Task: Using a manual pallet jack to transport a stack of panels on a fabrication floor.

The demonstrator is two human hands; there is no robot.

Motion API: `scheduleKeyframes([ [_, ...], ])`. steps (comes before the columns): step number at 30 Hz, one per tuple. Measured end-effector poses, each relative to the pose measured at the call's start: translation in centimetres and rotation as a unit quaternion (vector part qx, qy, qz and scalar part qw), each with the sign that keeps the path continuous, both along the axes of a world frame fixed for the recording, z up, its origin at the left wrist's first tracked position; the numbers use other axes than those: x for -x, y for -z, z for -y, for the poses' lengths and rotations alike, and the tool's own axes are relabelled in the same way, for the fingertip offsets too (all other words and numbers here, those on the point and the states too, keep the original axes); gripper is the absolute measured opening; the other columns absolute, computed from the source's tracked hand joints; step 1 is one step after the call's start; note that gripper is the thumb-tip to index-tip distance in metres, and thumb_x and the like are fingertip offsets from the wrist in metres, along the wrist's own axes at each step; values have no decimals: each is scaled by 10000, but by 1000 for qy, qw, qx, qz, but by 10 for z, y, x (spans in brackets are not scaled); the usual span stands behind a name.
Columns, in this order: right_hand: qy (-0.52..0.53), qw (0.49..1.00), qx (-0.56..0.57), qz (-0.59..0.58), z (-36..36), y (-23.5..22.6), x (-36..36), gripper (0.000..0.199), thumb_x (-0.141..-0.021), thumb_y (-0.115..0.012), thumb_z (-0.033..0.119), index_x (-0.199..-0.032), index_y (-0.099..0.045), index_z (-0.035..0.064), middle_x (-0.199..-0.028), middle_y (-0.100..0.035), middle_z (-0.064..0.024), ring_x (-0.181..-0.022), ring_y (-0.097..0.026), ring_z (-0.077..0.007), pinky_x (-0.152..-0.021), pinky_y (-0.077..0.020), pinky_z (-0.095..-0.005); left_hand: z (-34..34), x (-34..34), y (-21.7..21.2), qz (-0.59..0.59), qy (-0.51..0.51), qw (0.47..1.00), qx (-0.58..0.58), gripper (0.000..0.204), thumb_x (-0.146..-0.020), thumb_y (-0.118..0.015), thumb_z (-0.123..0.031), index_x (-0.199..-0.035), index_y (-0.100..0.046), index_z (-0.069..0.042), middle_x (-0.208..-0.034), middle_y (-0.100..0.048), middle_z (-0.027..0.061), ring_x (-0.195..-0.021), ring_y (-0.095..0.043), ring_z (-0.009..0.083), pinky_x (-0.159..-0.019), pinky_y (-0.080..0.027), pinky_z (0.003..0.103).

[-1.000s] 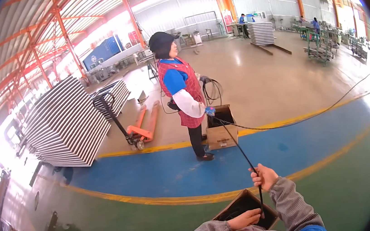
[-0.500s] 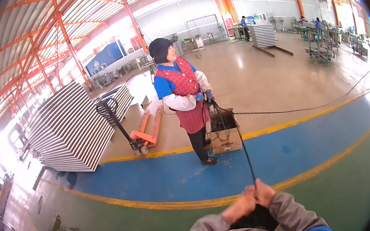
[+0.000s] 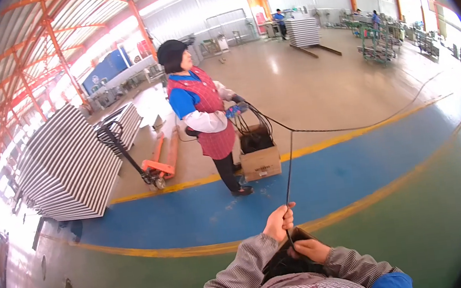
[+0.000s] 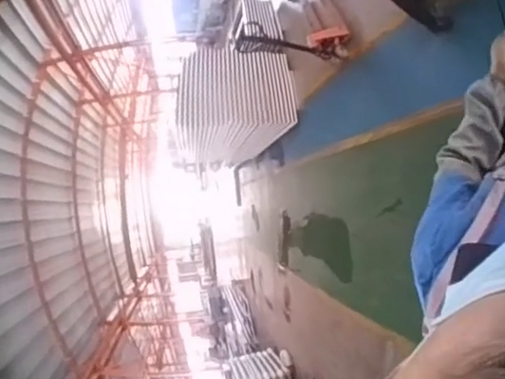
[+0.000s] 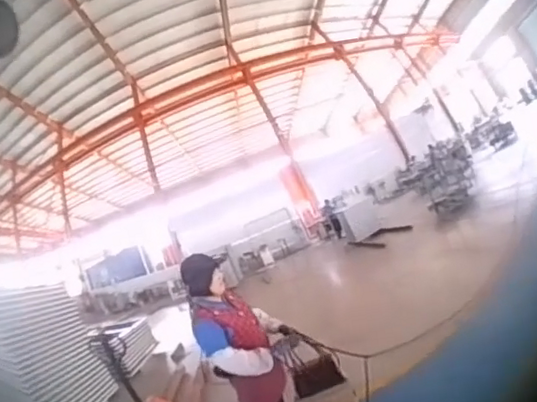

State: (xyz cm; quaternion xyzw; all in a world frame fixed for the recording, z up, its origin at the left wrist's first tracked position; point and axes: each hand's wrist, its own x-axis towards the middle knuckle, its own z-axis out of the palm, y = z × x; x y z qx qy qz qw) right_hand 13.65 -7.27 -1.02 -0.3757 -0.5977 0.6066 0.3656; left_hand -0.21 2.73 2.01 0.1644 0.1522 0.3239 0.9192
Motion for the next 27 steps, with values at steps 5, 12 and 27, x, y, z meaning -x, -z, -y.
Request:
scheduleKeyframes([
  [5,187,849,361,-337,-41,4,-54,313,-883,-337,333,-1034,-449,84,-722,-523,-38,-656,-492,-127,-616,-393,-239,87,-17,8,-278,107,910,-289,186,-904,-325,-143,-996,-461,-55,-579,-311,-53,-483,-278,32,-423,-223,174],
  [12,225,962,84,-130,-38,-17,-26,155,-844,-485,254,-860,-513,103,-704,-460,5,-569,-420,-91,-481,-352,-235,66,-20,30,-241,233,883,-329,354,-888,-362,-285,-1075,-473,-5,-886,-558,57,-831,-525,135,-727,-408,256],
  [27,167,877,358,-274,-84,21,-44,351,-881,-363,416,-966,-456,88,-803,-531,-52,-624,-484,-113,-488,-394,-250,95,-9,52,-323,214,813,-435,205,-862,-380,-99,-999,-487,12,-646,-442,-8,-578,-400,82,-520,-328,223],
])
